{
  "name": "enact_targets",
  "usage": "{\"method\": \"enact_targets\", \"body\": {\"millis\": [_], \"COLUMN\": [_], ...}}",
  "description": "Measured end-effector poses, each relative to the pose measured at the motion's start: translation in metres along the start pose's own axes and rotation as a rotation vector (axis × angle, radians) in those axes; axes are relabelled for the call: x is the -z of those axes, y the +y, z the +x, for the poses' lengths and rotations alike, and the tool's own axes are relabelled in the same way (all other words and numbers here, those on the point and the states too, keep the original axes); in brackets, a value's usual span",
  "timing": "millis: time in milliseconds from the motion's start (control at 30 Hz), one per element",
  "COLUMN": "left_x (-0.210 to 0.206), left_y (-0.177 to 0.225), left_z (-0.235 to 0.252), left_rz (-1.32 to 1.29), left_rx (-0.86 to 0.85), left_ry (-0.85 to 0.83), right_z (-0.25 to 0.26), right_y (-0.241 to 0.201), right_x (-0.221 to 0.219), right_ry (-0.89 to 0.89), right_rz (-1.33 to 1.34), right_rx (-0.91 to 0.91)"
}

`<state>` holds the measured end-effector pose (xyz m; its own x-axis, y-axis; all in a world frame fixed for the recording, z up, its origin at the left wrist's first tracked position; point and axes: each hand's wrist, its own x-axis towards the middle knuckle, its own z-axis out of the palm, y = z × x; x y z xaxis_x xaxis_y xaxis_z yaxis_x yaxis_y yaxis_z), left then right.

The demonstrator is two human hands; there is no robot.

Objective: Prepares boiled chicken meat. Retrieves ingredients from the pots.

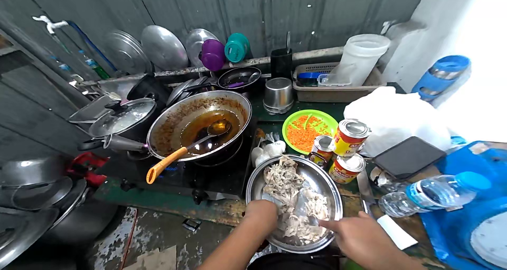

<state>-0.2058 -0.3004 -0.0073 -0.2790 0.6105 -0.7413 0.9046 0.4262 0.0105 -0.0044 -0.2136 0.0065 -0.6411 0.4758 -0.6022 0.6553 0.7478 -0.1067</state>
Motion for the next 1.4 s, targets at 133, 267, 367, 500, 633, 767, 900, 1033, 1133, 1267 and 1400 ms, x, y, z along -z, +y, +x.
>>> {"method": "enact_targets", "body": {"millis": [133,267,367,500,633,767,900,1033,1133,1267,1400], "left_x": [-0.002,-0.008,-0.011,-0.012,-0.008,-0.011,-0.012,-0.015,-0.016,-0.018,-0.016], "left_y": [-0.001,-0.01,-0.008,-0.013,-0.021,-0.015,-0.01,0.0,0.004,0.009,0.014], "left_z": [0.0,0.005,0.005,0.004,-0.006,-0.012,-0.008,-0.015,-0.024,-0.026,-0.028], "left_rz": [-0.026,-0.045,-0.049,-0.044,-0.024,-0.005,0.047,0.106,0.148,0.194,0.228], "left_rx": [0.013,0.006,-0.01,-0.006,-0.066,-0.08,-0.036,-0.009,-0.001,-0.025,-0.018], "left_ry": [0.003,0.008,0.003,0.024,0.004,-0.003,0.006,0.006,-0.024,-0.018,-0.033], "right_z": [0.01,-0.006,-0.006,0.001,-0.004,0.011,0.007,0.007,0.01,-0.004,0.003], "right_y": [-0.028,-0.006,-0.014,-0.031,-0.006,-0.025,-0.017,-0.021,-0.019,-0.009,-0.03], "right_x": [-0.007,-0.012,-0.018,-0.025,-0.014,-0.015,-0.002,-0.004,-0.02,-0.006,-0.008], "right_ry": [-0.006,-0.072,0.033,-0.034,-0.062,-0.047,0.008,0.003,-0.059,-0.066,-0.057], "right_rz": [0.007,0.007,0.062,0.033,0.04,0.098,0.213,0.114,0.036,0.02,0.01], "right_rx": [-0.03,0.001,0.053,0.037,-0.063,-0.071,-0.081,-0.007,0.001,-0.015,-0.002]}}
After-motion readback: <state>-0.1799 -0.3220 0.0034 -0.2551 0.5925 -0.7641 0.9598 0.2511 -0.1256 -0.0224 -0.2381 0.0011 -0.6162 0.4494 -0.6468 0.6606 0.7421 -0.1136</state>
